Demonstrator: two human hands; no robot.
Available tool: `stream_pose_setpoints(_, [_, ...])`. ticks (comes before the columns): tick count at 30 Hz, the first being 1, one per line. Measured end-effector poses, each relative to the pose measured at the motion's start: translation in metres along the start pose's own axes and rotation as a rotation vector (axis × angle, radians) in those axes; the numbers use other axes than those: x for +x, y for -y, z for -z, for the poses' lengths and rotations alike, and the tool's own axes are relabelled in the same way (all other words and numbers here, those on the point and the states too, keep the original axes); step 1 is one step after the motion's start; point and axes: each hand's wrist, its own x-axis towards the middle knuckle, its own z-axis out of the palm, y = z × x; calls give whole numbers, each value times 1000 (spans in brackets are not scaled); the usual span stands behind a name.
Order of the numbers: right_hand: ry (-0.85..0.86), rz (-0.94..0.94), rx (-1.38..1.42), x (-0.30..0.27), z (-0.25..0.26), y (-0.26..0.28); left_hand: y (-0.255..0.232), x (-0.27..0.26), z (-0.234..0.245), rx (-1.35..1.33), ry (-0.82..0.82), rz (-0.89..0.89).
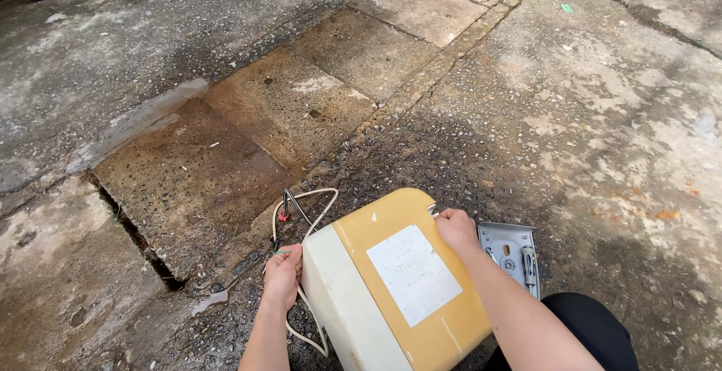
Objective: The person strips the insulation from a green wire and connects it to a terminal on a yellow electrical box. They then use a screwdriver to tighten the terminal screw, securing the wire in place.
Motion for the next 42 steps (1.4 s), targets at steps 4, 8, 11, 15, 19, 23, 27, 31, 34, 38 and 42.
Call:
stream_pose_setpoints(4, [10,113,-111,9,12,-2,-4,-23,-4,59,59,59])
stream_pose_setpoints(8, [-25,80,-104,24,19,-12,20,-35,-15,-21,88,122])
stream_pose_setpoints(11, [-62,54,-124,37,19,-25,25,-39,-28,-61,-1,126])
stream_pose_setpoints(15, [-97,13,-115,23,28,-32,43,-19,-45,-103,-142,61])
stream_pose_setpoints(19, [-167,-28,-58,22,31,-47,28,-28,-67,-21,-239,35])
stream_pose_setpoints(23, [-283,118,-114,12,27,-53,-6,-48,-77,385,-238,45])
stream_pose_setpoints(27, [-631,729,-378,-40,0,-26,22,-4,-60,546,-149,20])
stream_pose_setpoints(31, [-494,1185,-443,-91,-58,20,22,-5,-63,376,-105,63])
stream_pose_setpoints(34, [-220,1493,-318,-98,-106,46,32,1,-55,223,-17,154])
stream_pose_setpoints(38, [187,1180,-518,-93,-144,89,29,-20,-57,117,-2,190])
stream_pose_setpoints(42, [229,937,-749,-81,-162,112,38,-18,-49,-103,-10,210])
